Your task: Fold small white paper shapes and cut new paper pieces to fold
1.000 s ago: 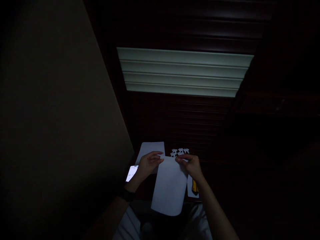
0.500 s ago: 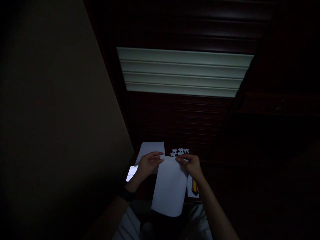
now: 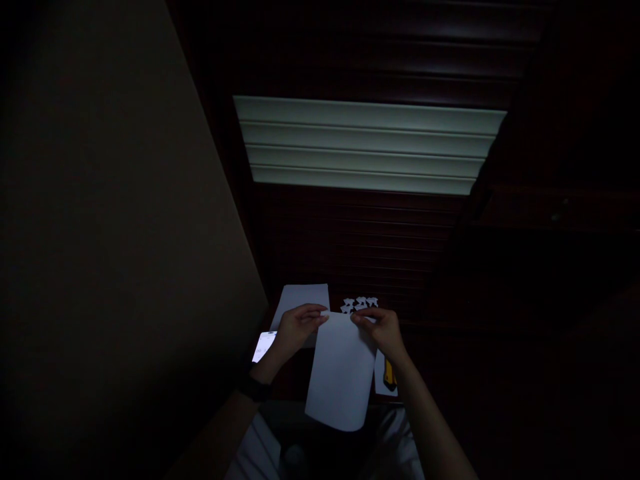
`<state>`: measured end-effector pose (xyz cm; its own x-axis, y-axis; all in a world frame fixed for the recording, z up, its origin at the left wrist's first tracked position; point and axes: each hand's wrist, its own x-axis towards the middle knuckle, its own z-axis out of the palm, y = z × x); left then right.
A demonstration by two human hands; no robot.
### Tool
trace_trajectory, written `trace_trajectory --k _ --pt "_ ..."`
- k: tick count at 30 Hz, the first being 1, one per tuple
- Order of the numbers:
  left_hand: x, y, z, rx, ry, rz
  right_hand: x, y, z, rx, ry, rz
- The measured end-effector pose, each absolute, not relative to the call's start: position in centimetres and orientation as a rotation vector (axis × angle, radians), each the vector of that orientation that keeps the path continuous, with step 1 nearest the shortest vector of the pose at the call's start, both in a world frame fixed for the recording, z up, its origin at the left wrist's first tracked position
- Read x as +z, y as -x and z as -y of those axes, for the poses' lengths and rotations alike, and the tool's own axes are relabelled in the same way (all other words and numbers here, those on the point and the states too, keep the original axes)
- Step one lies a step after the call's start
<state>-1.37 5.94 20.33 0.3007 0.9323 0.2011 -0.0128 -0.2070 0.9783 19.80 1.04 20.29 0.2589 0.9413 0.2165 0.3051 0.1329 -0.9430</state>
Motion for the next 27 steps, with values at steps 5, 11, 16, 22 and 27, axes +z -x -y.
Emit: trace_trajectory --k 5,11,16,22,27 --pt "20.18 1.4 -5.94 1.118 -1.504 -0.896 20.45 -19.73 -1.11 0.704 1.394 1.277" --pt "20.28 1.47 -5.85 1.114 -1.508 -0.9 20.53 -19.75 -1.05 0.702 1.409 1.288" --pt "20.24 1.46 -5.99 1.117 -1.513 -0.88 20.56 -19.81 -1.07 0.704 1.408 1.287" --pt "20.23 1.43 -5.96 1.134 -1.509 -0.883 20.63 -19.8 -1.01 0.703 1.405 1.289" --pt "20.39 1.42 -5.87 1.119 -1.499 -0.894 20.73 -19.69 -1.03 0.708 1.416 1.268"
